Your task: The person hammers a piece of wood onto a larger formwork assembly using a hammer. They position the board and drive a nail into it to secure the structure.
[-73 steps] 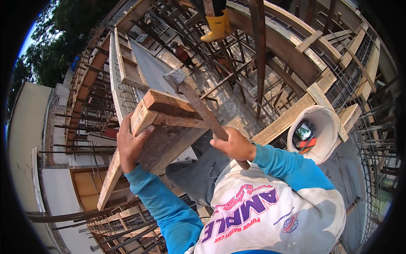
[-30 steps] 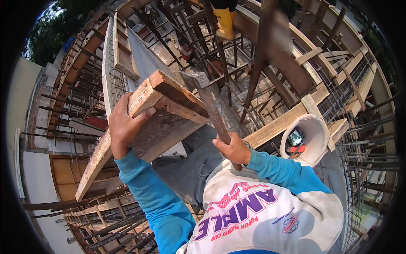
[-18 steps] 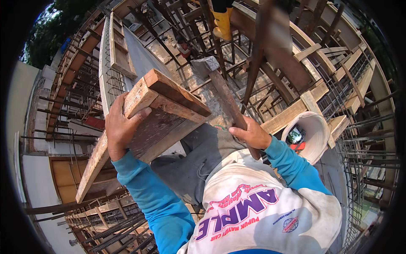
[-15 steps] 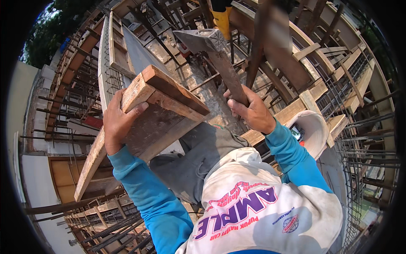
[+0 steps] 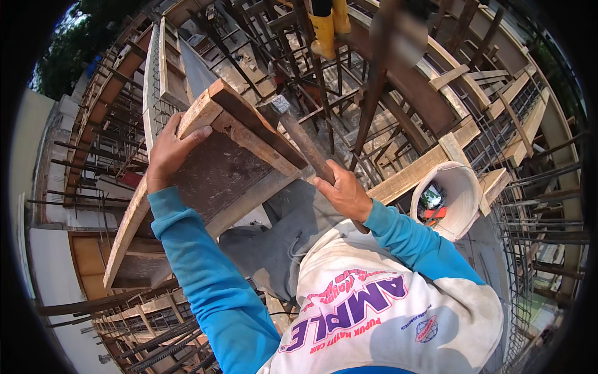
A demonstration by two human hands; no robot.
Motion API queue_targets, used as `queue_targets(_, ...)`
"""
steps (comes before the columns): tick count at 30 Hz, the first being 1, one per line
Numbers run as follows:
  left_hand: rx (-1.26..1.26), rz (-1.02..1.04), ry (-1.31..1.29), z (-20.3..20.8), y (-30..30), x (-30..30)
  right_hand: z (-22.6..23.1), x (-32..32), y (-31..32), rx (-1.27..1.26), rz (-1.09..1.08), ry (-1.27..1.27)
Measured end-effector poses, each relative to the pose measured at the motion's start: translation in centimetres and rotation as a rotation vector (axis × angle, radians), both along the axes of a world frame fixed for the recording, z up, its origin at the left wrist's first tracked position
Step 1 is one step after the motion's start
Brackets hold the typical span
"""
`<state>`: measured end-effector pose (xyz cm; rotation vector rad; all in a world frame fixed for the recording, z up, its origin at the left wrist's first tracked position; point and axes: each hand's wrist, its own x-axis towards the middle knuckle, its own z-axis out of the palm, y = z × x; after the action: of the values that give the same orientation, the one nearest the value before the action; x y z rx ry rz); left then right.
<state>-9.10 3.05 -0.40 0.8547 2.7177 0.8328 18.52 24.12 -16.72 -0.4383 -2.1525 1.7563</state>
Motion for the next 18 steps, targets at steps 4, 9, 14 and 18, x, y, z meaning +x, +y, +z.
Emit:
queue_targets(4,-0.008,0.044,0.016,-0.5,-0.5,-1.1,7.0,-0.5,0.6,-0.012,-0.02,0.243)
queue_targets(9,-0.101,0.01,-0.016,-1.0,1.5,-3.3,-2.9,-2.3,-2.7,-0.143,-0.244,0.389)
queue_targets(14,-0.082,0.017,-0.006,-1.2,1.1,-3.5,-3.0,-2.3,-2.6,-0.019,-0.031,-0.004)
queue_targets(18,-0.068,0.033,0.038,-1.6,-0.1,-3.2,3.6,-2.0,-0.9,-0.059,-0.011,0.12)
